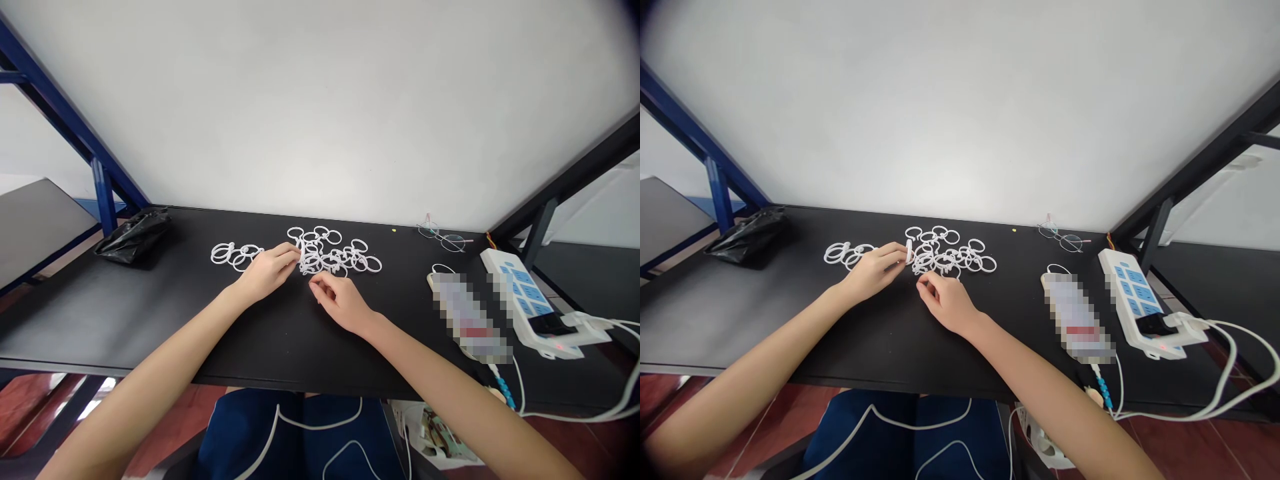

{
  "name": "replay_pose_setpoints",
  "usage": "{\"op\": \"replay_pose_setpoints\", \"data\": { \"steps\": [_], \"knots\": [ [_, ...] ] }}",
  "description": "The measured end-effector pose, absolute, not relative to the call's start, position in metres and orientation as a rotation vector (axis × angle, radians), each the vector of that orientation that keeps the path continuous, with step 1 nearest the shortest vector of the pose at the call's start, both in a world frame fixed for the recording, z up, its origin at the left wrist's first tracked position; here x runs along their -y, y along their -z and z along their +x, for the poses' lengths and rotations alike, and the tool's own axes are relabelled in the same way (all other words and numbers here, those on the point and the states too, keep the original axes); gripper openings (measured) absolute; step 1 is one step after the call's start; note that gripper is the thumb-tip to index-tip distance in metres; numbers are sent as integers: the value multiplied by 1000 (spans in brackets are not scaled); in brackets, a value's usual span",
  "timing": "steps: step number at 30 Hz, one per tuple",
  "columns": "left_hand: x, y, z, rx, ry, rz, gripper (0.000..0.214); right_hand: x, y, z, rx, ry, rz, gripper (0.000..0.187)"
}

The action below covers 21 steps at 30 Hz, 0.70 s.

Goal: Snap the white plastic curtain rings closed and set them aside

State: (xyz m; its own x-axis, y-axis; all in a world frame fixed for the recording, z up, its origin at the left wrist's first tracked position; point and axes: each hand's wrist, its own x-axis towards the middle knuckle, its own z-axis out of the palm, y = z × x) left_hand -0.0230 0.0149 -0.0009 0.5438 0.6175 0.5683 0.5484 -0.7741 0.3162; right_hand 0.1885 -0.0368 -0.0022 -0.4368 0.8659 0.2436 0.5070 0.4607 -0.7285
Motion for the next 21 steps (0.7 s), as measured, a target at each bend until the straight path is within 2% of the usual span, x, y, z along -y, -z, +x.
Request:
{"op": "replay_pose_setpoints", "data": {
  "steps": [21],
  "knots": [
    [-13,6,-20,-993,-1058,2695,21,36,4,190,2055,-791,-1125,13]
  ]
}}
